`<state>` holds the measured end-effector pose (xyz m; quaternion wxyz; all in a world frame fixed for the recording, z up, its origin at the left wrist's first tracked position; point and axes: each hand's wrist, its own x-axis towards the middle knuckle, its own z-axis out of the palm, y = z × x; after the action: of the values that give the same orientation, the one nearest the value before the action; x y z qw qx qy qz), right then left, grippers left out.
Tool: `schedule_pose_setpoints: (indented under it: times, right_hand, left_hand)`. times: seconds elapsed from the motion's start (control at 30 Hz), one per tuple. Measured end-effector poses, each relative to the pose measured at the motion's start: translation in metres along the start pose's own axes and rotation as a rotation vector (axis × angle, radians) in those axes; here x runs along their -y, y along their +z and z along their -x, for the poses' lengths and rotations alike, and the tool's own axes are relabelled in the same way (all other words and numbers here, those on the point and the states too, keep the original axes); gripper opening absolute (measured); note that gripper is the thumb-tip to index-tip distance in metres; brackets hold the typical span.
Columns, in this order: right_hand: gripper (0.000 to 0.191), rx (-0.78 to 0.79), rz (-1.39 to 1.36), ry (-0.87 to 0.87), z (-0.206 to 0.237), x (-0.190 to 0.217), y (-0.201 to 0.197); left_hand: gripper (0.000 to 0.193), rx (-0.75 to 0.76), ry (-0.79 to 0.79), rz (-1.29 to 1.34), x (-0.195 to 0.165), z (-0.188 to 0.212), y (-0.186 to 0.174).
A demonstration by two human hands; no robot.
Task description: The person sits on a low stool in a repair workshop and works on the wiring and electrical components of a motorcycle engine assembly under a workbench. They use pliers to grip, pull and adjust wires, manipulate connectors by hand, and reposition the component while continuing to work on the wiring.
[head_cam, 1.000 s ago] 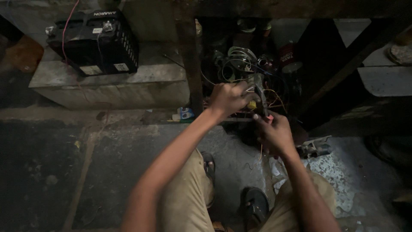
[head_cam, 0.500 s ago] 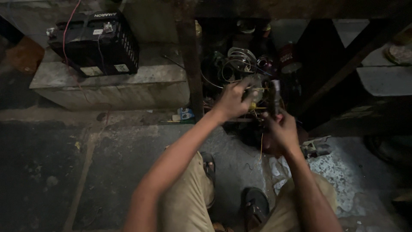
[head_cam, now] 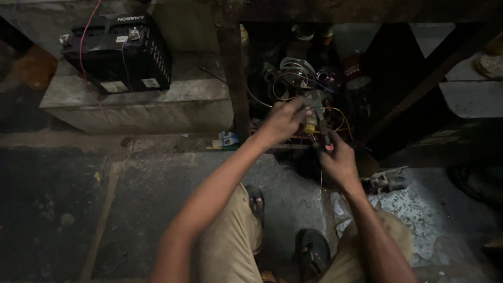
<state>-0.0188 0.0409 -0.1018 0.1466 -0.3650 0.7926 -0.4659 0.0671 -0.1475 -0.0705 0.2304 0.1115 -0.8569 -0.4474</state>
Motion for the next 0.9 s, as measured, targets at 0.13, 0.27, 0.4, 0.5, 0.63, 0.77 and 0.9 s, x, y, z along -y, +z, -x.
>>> schedule_pose_setpoints:
  times: [0.13, 0.27, 0.4, 0.5, 0.63, 0.77, 0.9]
  right_hand:
    - [0.051, -0.046, 0.062, -0.018, 0.000, -0.002, -0.001]
    - [0.049, -0.056, 0.158, 0.024, 0.002, 0.000, 0.003]
    - [0.043, -0.057, 0.253, 0.033, -0.001, 0.000, 0.000]
    - [0.042, 0.013, 0.224, 0.001, -0.005, -0.003, -0.010]
    - [0.036, 0.055, 0.142, -0.011, -0.007, -0.003, -0.017]
    - [0.040, 0.084, 0.128, 0.088, -0.003, 0.003, -0.018]
    - [0.038, 0.090, 0.045, 0.133, -0.001, 0.007, -0.019]
  left_hand:
    - [0.034, -0.008, 0.089, -0.034, 0.001, 0.001, 0.003]
    - [0.032, 0.005, 0.071, -0.066, 0.002, 0.003, 0.002]
    - [0.032, 0.034, 0.018, -0.080, 0.002, 0.002, 0.000]
    - [0.031, -0.017, 0.252, -0.118, 0.005, 0.002, 0.000]
    - [0.027, 0.018, 0.162, -0.227, 0.012, 0.004, 0.000]
    - [0.022, -0.180, 0.456, -0.374, 0.021, 0.000, 0.002]
    - [0.027, -0.200, 0.512, -0.393, 0.025, -0.001, 0.005]
